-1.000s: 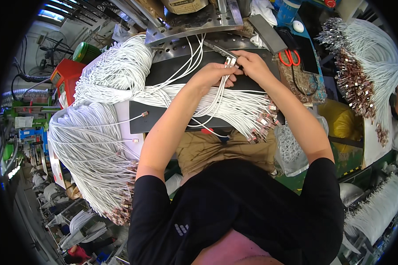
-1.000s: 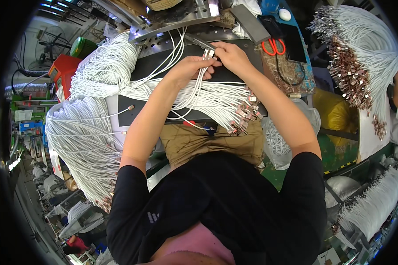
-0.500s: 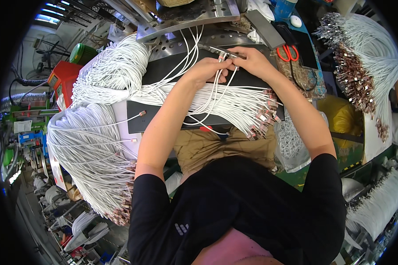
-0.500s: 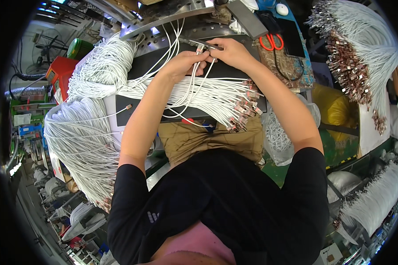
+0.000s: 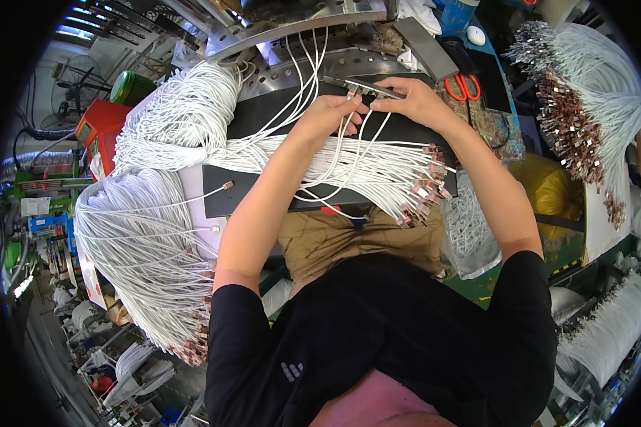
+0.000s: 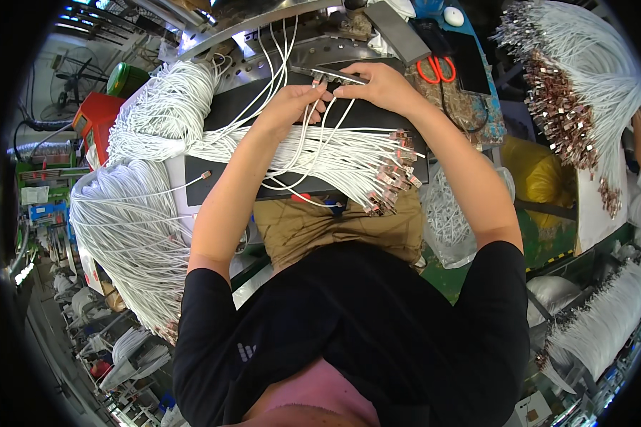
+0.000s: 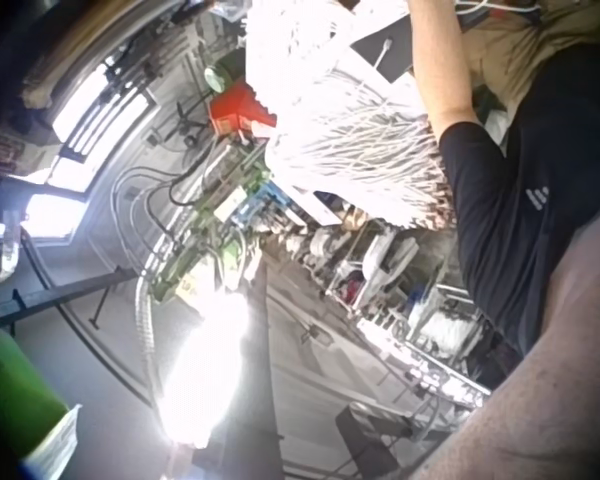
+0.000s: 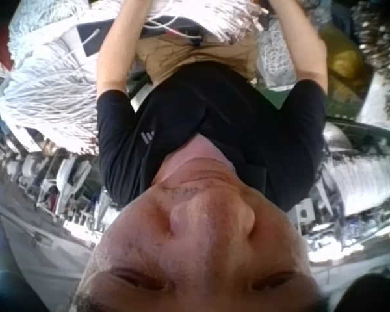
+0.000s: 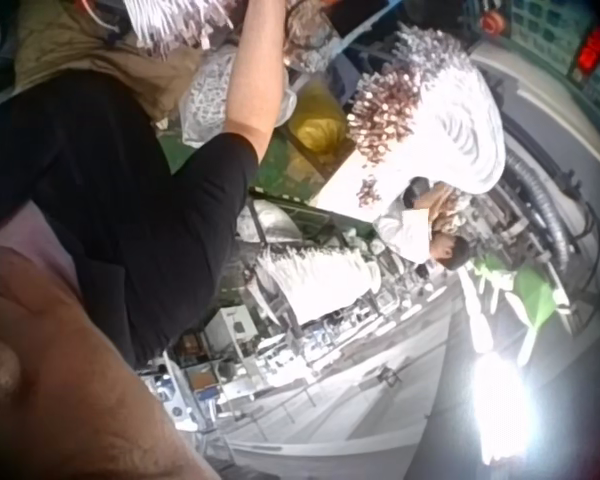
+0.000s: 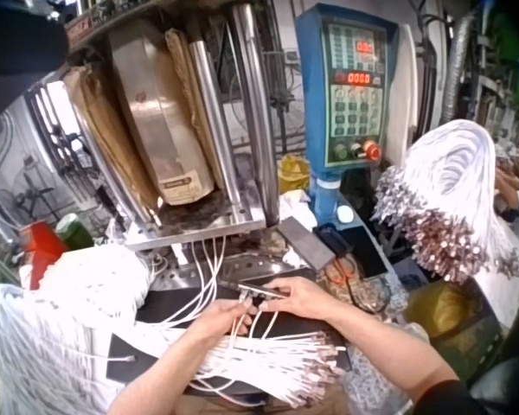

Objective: Sorting and arranging bundles of white wires into a fixture at an assembly station.

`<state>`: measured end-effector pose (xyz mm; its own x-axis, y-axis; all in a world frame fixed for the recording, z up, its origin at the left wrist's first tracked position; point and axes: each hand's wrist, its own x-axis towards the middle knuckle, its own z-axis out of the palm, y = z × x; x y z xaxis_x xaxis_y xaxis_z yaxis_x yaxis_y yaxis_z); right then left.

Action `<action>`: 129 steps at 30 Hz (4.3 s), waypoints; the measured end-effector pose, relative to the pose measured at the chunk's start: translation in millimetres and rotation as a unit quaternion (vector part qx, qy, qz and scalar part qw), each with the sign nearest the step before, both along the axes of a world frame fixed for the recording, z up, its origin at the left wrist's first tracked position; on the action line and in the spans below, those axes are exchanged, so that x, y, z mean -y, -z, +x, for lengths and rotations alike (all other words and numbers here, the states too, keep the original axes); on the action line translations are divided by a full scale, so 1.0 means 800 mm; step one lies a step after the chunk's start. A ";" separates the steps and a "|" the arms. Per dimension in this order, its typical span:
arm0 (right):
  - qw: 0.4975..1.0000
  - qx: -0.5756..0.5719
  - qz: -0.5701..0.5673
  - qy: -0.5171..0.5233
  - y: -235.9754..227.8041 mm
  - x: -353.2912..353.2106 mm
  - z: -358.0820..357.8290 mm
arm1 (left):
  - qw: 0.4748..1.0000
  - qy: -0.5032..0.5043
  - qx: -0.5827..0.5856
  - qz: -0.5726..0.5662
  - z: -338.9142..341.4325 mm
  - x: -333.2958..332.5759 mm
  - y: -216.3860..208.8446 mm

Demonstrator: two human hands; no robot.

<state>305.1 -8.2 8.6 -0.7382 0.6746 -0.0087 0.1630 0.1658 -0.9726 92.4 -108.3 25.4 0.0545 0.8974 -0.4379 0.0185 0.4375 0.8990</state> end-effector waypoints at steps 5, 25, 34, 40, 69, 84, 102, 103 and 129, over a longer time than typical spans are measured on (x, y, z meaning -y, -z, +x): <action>0.999 -0.002 -0.039 0.018 -0.005 -0.001 -0.001 | 1.000 0.002 0.016 -0.010 -0.005 -0.001 0.004; 0.997 0.073 -0.004 0.038 -0.030 0.009 0.007 | 0.999 -0.024 -0.043 0.023 -0.023 0.006 0.011; 0.999 0.010 0.022 0.036 -0.008 0.005 0.006 | 0.996 -0.071 -0.024 0.049 -0.015 0.011 0.014; 0.996 0.089 0.008 -0.007 -0.019 0.014 0.005 | 0.997 -0.055 -0.034 0.033 -0.011 0.011 0.009; 0.923 0.145 0.329 0.138 -0.029 -0.147 -0.162 | 0.766 -0.322 -0.407 0.379 -0.248 0.073 -0.138; 0.897 0.221 0.382 -0.004 -0.037 0.017 0.031 | 0.728 0.061 -0.489 0.478 0.047 0.111 -0.018; 0.963 -0.018 0.229 0.139 -0.008 -0.200 -0.164 | 0.703 -0.030 -0.608 0.368 -0.033 -0.040 -0.064; 0.961 -0.010 0.240 0.135 -0.005 -0.201 -0.165 | 0.702 -0.033 -0.609 0.366 -0.041 -0.052 -0.061; 0.844 0.106 0.523 0.050 -0.032 -0.079 -0.165 | 0.684 -0.132 -0.637 0.329 -0.109 -0.098 0.001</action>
<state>173.4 55.1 34.4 -0.7338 0.4536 0.5057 0.3784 0.8912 -0.2502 5.2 -29.5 24.3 -0.1972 0.8276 0.5255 0.9693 0.0843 0.2309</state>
